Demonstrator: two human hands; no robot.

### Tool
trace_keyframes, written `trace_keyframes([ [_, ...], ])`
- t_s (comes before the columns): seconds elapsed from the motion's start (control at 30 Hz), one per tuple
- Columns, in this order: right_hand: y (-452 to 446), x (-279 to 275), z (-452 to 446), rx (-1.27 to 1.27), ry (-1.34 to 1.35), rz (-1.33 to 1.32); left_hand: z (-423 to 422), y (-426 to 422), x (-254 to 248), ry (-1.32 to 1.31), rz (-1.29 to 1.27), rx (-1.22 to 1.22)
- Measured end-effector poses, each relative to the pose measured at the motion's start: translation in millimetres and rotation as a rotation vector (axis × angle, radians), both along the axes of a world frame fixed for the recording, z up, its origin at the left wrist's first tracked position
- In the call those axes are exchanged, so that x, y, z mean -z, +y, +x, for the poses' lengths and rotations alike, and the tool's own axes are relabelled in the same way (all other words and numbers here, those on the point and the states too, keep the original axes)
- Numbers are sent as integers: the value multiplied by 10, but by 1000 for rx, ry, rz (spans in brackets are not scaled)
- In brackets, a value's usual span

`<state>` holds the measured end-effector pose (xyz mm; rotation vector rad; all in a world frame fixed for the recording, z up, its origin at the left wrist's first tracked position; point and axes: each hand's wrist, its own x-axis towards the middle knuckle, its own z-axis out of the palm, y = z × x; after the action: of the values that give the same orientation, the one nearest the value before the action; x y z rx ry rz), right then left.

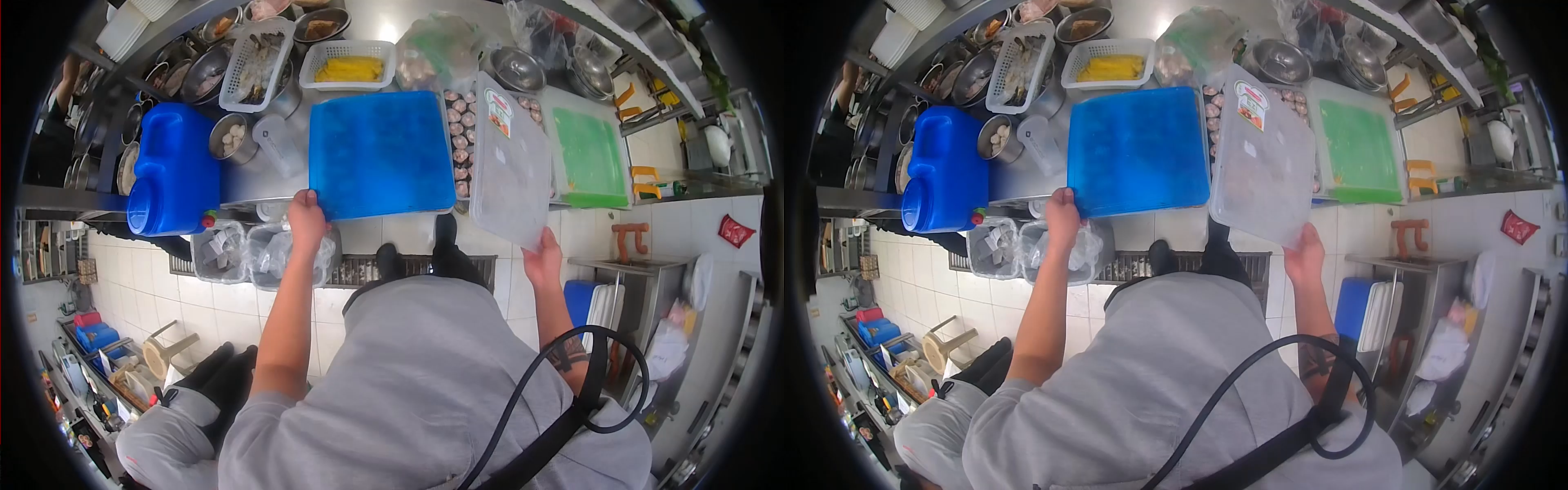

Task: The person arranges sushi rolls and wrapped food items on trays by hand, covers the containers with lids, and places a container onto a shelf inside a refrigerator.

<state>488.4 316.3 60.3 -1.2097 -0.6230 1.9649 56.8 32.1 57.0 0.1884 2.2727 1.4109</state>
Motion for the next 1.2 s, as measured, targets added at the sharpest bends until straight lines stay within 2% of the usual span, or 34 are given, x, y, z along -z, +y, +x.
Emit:
trace_keyframes([
  [0.13, -66, 2, -34, 9, 4, -9, 8, 60, -92, 95, -70, 27],
  [0.2, -91, 29, -47, 10, 6, 10, -1, 71, -119, 225, -168, 97],
  [0.3, -138, 61, -48, 32, 28, -45, -49, 50, -143, 317, -147, 155],
  [0.33, -159, 87, -42, 32, 24, -48, -67, 46, -179, 314, -150, 155],
  [0.4, -203, 130, -66, 35, 45, -84, -122, 30, -277, 99, -168, 214],
  [0.6, -227, 159, -104, 33, 49, -73, -49, 102, -389, 144, -279, 282],
  [0.73, -169, 20, -116, 79, 23, -42, -35, 115, -239, 122, -226, 221],
  [0.83, 45, 2, 75, 134, -57, 71, 13, 106, -202, 212, -294, 165],
  [0.9, 241, 2, 263, 127, -159, 246, -22, 59, -170, 505, -477, 216],
  [1.03, 554, -229, 410, 138, -303, 357, -44, 79, -278, 481, -576, 327],
  [1.1, 707, -287, 410, 110, -350, 385, -95, 56, -257, 577, -641, 425],
  [1.2, 836, -377, 207, 65, -425, 414, -101, 74, -297, 526, -727, 473],
])
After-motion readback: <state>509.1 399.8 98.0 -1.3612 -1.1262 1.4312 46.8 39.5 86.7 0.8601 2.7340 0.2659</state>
